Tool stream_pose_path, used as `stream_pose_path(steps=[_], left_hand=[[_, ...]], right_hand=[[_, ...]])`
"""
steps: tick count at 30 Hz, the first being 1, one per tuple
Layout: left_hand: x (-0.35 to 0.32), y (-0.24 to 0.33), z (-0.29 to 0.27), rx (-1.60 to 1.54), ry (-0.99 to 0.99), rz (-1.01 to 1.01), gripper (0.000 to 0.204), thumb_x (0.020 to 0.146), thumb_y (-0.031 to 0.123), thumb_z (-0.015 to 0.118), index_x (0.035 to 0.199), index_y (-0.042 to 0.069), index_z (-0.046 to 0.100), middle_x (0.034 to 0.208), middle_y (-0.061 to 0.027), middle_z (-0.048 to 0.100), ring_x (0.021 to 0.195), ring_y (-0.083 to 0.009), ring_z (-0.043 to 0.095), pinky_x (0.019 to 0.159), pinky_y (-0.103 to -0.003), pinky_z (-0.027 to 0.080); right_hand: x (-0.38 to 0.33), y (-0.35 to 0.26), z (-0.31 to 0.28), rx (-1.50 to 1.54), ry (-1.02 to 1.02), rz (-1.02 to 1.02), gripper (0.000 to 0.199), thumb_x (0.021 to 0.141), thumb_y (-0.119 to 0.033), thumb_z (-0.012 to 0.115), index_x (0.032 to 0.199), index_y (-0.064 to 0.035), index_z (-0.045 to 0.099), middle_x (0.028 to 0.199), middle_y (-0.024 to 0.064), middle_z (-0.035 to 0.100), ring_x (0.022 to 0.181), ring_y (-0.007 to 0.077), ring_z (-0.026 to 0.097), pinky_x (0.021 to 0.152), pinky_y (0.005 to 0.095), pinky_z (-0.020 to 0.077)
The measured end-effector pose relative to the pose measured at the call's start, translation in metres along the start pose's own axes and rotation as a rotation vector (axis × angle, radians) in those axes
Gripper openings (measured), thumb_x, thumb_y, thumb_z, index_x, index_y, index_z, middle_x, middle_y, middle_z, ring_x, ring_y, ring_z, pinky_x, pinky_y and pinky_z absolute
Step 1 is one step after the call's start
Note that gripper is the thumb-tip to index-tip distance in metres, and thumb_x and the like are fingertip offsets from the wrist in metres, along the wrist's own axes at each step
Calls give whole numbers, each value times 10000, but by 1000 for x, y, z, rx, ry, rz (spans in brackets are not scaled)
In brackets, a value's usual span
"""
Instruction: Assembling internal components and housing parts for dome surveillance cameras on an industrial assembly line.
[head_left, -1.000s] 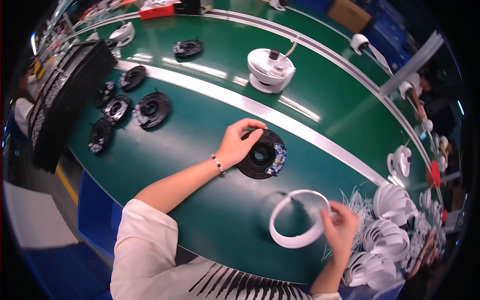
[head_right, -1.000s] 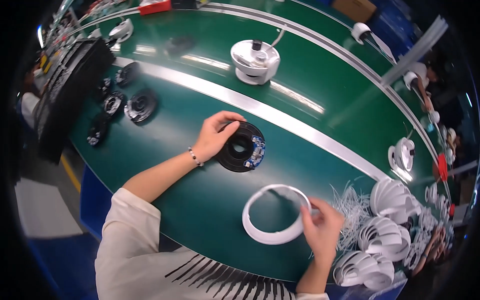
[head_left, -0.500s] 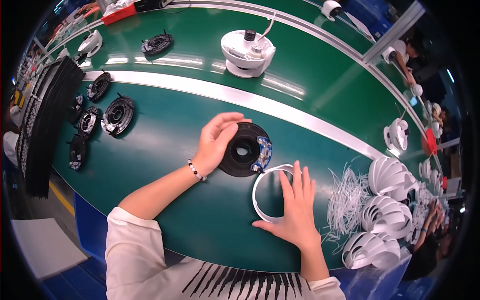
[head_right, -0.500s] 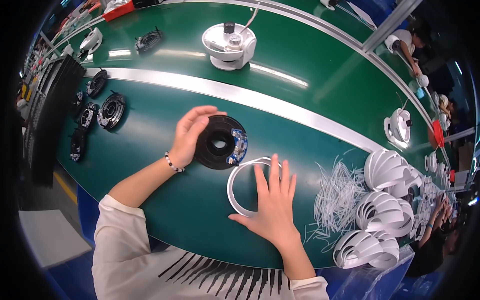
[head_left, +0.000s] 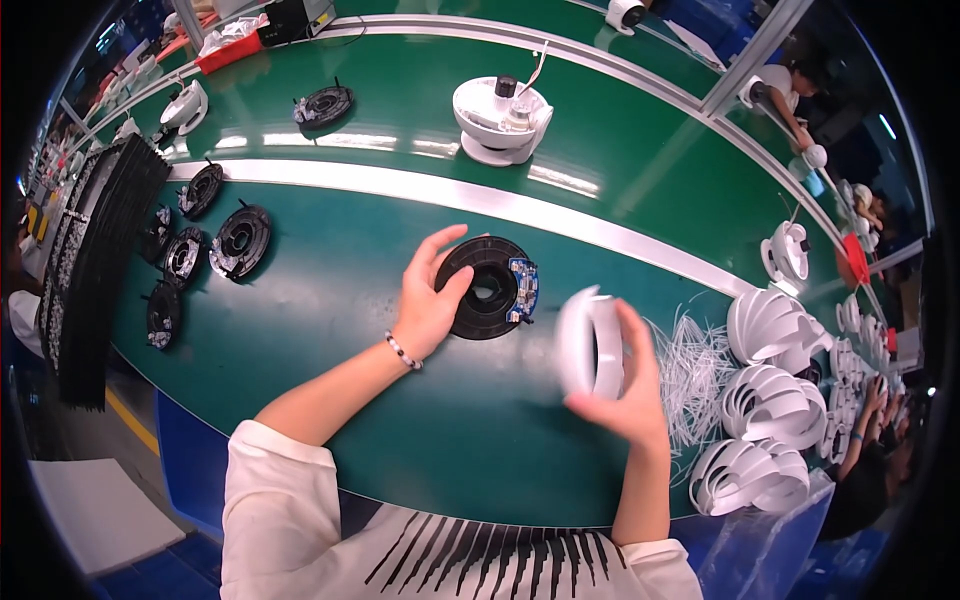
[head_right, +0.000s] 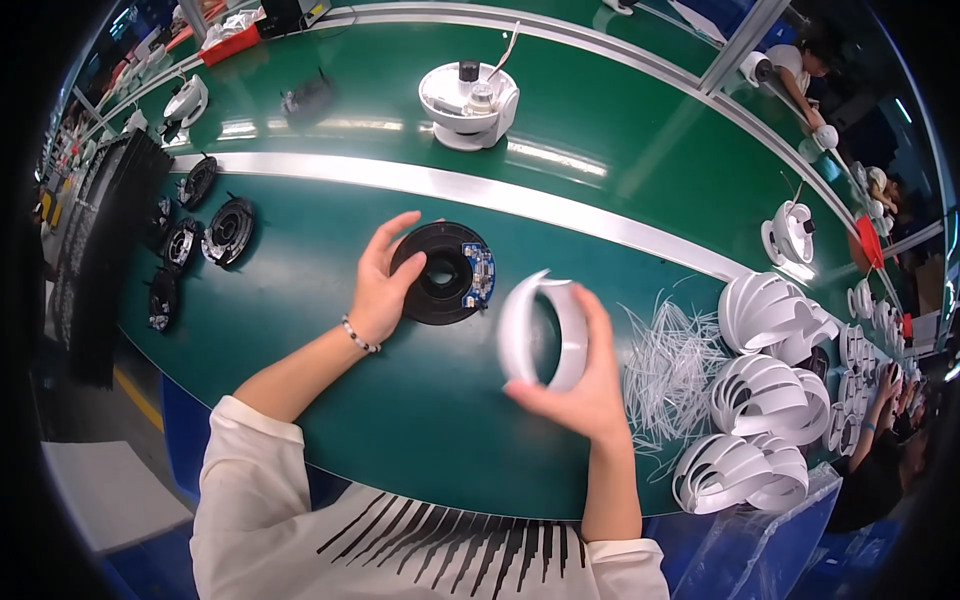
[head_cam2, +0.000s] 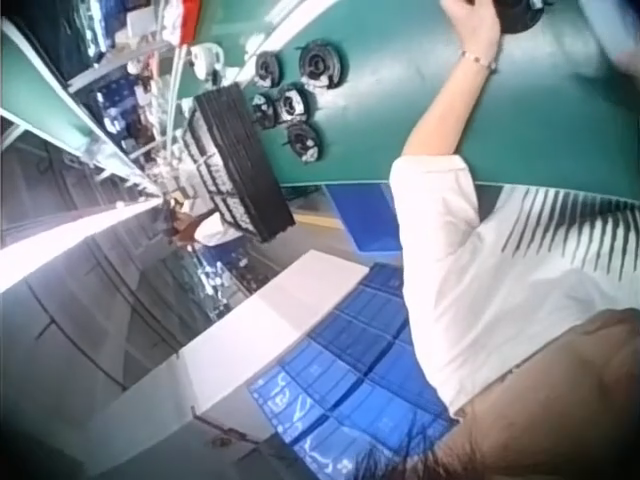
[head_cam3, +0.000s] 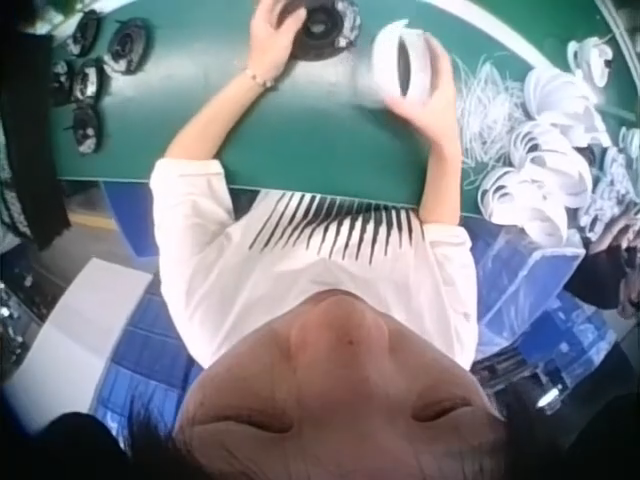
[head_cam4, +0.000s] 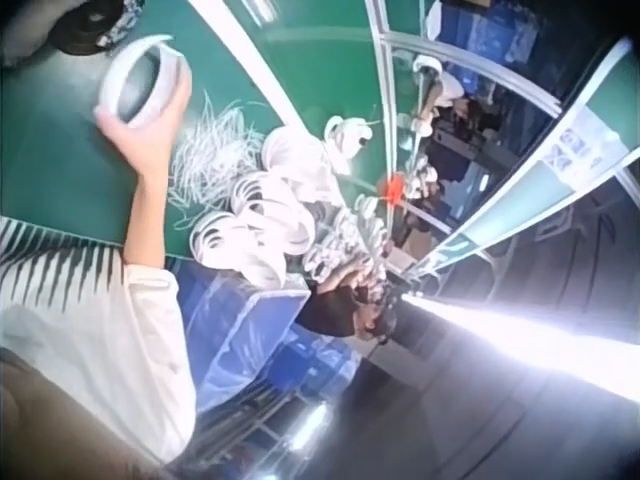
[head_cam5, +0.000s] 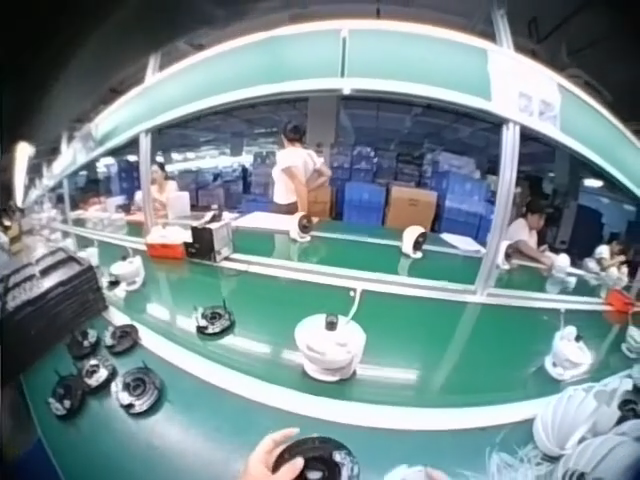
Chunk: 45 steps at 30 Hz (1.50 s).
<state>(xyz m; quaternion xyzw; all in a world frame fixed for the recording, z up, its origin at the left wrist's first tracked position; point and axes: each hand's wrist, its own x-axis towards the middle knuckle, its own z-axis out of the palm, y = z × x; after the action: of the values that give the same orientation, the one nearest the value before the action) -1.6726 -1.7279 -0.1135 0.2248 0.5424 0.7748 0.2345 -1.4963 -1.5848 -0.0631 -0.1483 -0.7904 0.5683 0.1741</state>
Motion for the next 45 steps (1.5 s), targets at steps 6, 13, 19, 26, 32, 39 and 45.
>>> stream_pose_path(steps=[6, 13, 19, 26, 32, 39, 45], left_hand=[[-25, -14, 39, -4, -5, 65, 355, 795, -57, 412, 1142, 2, 367, 1134, -108, 480, 1035, -173, 466, 904, -280, 357], [-39, 7, 42, -719, -263, -422, 463, 875, 311, 292, 1263, 59, 271, 1249, -106, 357, 1140, -220, 371, 958, -359, 295], [-34, -2, 31, -863, -364, -754, 621, 846, 513, 224, 1240, 42, 320, 1221, -114, 395, 1109, -227, 403, 942, -370, 324], [-35, 0, 37, -846, -369, -799, 625, 838, 552, 214, 1212, 78, 375, 1182, -86, 438, 1064, -206, 446, 910, -353, 365], [-31, 1, 35, -839, -434, -789, 586, 822, 551, 297, 1145, 87, 449, 1104, -81, 494, 999, -202, 487, 870, -355, 399], [-34, 0, 35, -740, -483, -726, 573, 821, 537, 328, 1178, 98, 416, 1140, -87, 477, 1042, -202, 468, 898, -371, 382], [-35, -3, 29, -690, -543, -678, 546, 814, 495, 394, 1170, 82, 414, 1145, -94, 475, 1054, -210, 467, 899, -368, 387]], right_hand=[[3, 13, 47, 168, 150, 8, 1006, 510, -220, 779, 1271, -3, 159, 1233, 162, 285, 1135, 264, 329, 940, 359, 281], [-4, 16, 55, -197, 169, -121, 1101, 474, -329, 795, 1270, 27, 123, 1287, 223, 184, 1176, 351, 219, 959, 418, 226], [-6, 9, 56, -292, 145, -220, 1089, 450, -313, 803, 1262, 30, 164, 1296, 235, 187, 1162, 385, 226, 930, 464, 230], [-11, -4, 48, -520, 72, -289, 1101, 444, -350, 796, 1270, 12, 165, 1301, 236, 188, 1177, 383, 227, 935, 453, 240], [-10, -12, 49, -619, 20, -284, 1116, 409, -357, 799, 1256, 20, 178, 1270, 224, 225, 1146, 382, 259, 932, 445, 269], [-7, 2, 42, -548, -39, -351, 1190, 378, -379, 801, 1282, -10, 122, 1276, 211, 210, 1171, 361, 241, 965, 428, 248], [-7, 4, 42, -557, -48, -412, 1133, 388, -376, 791, 1266, -44, 157, 1281, 209, 202, 1174, 374, 238, 958, 438, 256]])
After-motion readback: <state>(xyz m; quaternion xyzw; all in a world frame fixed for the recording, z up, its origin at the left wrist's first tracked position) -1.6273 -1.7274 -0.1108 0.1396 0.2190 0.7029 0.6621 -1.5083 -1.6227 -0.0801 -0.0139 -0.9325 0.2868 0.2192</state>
